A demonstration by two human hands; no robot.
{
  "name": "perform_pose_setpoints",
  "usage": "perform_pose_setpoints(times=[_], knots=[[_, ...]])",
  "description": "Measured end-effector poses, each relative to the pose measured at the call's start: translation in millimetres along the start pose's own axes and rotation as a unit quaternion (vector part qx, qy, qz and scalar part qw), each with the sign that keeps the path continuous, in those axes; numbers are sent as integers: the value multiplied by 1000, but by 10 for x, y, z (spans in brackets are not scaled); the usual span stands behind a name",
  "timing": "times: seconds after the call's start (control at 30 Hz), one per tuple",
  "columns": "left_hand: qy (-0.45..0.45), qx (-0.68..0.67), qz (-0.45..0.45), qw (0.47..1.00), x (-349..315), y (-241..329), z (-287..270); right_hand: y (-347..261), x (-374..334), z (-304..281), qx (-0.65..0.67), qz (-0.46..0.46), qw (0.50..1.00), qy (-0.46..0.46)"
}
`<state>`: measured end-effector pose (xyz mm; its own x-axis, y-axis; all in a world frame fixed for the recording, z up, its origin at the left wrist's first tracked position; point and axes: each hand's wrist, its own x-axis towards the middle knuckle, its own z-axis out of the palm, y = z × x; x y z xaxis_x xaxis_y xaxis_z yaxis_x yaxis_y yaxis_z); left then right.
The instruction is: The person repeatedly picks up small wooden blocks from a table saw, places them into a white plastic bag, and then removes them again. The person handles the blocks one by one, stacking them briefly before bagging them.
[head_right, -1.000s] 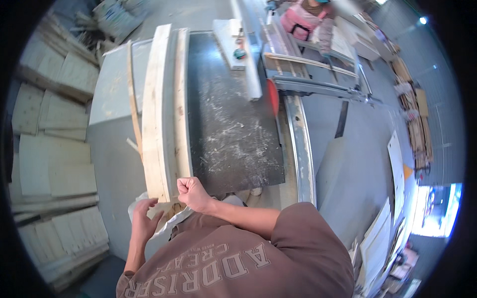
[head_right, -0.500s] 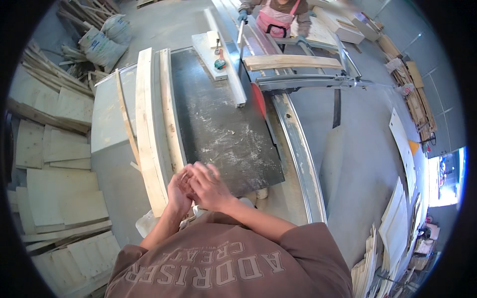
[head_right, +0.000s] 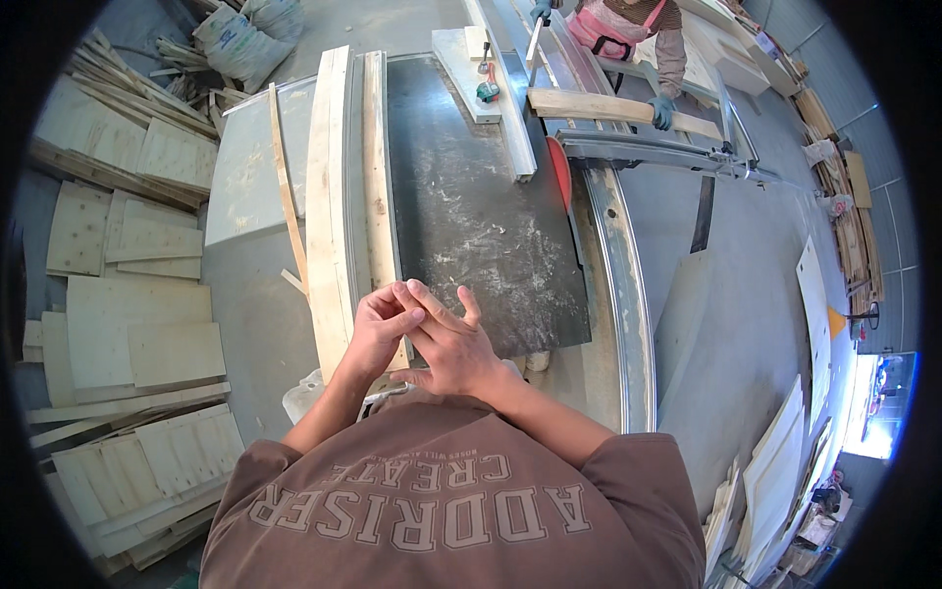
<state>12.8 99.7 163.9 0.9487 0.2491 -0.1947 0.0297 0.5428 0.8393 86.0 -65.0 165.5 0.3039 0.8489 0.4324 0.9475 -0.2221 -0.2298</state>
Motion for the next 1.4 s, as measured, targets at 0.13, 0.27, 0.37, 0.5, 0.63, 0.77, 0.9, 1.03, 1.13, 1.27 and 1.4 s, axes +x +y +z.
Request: perform_pose_setpoints(times=[0.13,0.27,0.37,0.5,0.63,0.77,0.9,1.03,1.13,1.27,1.4], knots=[[-1,47,13,999,-13,53,37,-23,-23,17,27,1,999,-19],[28,65,22,997,-31,48,43,-54,-17,-13,58,11,997,-47],[119,123,-52,984,26,-30,-100,-35,1,-38,82,-45,995,-24],[199,224,105,948,85,-214,-428,95,-113,35,181,-11,983,-29],[300,657,167,671,88,-197,-922,244,-567,296,260,201,942,-72],[360,696,-15,621,40,-343,-1087,311,-1036,527,264,322,903,-106],[358,707,-43,609,-18,-465,-1223,229,-1166,562,289,355,882,-111],[399,672,-63,621,-1,-547,-1358,245,-1138,532,292,375,877,-64],[388,662,-77,637,10,-510,-1348,258,-1192,570,306,364,877,-69],[386,664,-70,637,-6,-510,-1370,262,-1162,550,309,371,873,-70],[386,665,-80,634,-1,-494,-1331,241,-1101,468,307,383,866,-93]])
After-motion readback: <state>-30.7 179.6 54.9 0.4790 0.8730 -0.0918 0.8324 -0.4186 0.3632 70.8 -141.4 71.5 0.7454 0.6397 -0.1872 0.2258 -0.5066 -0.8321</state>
